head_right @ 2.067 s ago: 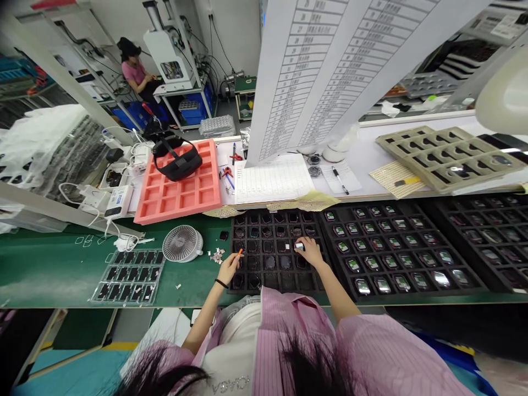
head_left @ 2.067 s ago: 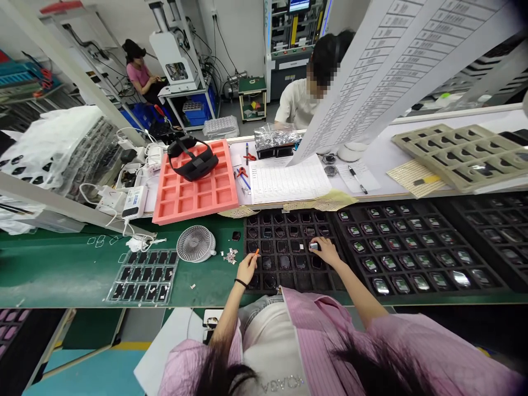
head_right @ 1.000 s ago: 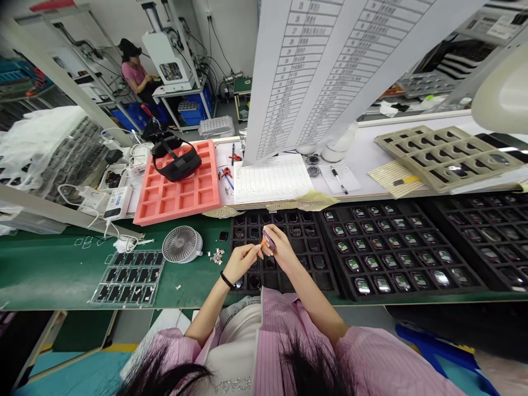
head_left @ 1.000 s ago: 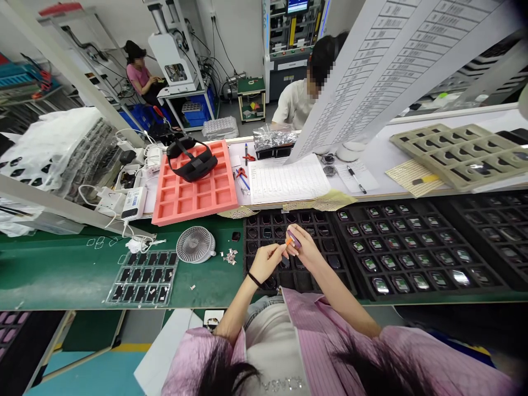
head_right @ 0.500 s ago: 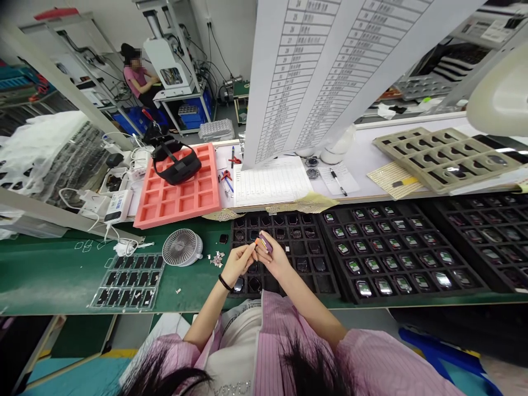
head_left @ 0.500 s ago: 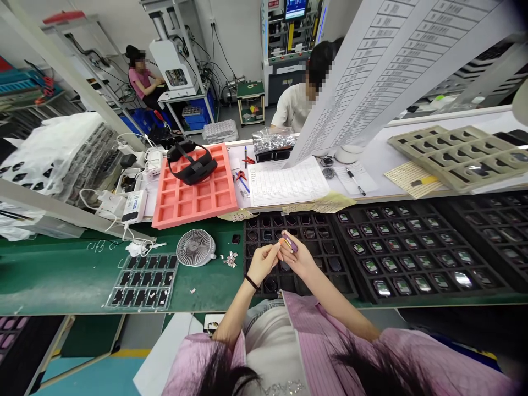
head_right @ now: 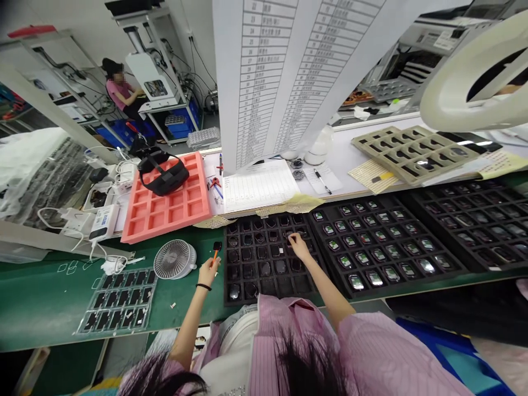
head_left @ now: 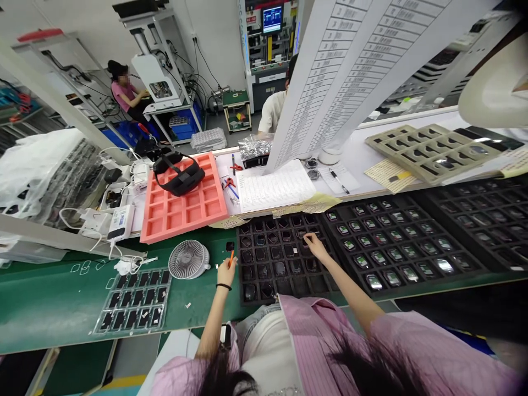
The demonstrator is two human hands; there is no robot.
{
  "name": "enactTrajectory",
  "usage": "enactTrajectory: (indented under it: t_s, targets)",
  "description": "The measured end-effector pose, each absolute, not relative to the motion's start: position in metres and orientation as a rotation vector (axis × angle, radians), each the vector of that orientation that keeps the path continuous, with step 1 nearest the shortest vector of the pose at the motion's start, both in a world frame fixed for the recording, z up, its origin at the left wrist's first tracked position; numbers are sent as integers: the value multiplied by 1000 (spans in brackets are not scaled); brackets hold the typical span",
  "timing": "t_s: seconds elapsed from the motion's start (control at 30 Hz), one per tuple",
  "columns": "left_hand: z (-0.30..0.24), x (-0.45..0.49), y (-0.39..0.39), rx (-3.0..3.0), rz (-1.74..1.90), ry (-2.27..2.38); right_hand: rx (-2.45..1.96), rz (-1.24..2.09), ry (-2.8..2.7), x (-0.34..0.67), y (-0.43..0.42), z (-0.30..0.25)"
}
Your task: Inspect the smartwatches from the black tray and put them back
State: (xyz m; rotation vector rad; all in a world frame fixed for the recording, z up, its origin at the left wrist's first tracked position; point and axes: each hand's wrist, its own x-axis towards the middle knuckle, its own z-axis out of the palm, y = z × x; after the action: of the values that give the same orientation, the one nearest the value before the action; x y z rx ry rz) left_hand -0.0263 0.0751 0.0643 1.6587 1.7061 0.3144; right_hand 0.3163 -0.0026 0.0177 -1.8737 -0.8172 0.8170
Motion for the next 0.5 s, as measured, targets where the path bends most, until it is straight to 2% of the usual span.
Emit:
enactTrajectory:
  t_s: [0.2,0.5]
  targets:
    - [24,-60,78,1610,117,1965,-2095,791,-983,339,-14,-24]
    - [6,-62,81,1550,27,2062,-2496,519,-873,359,-34,-38]
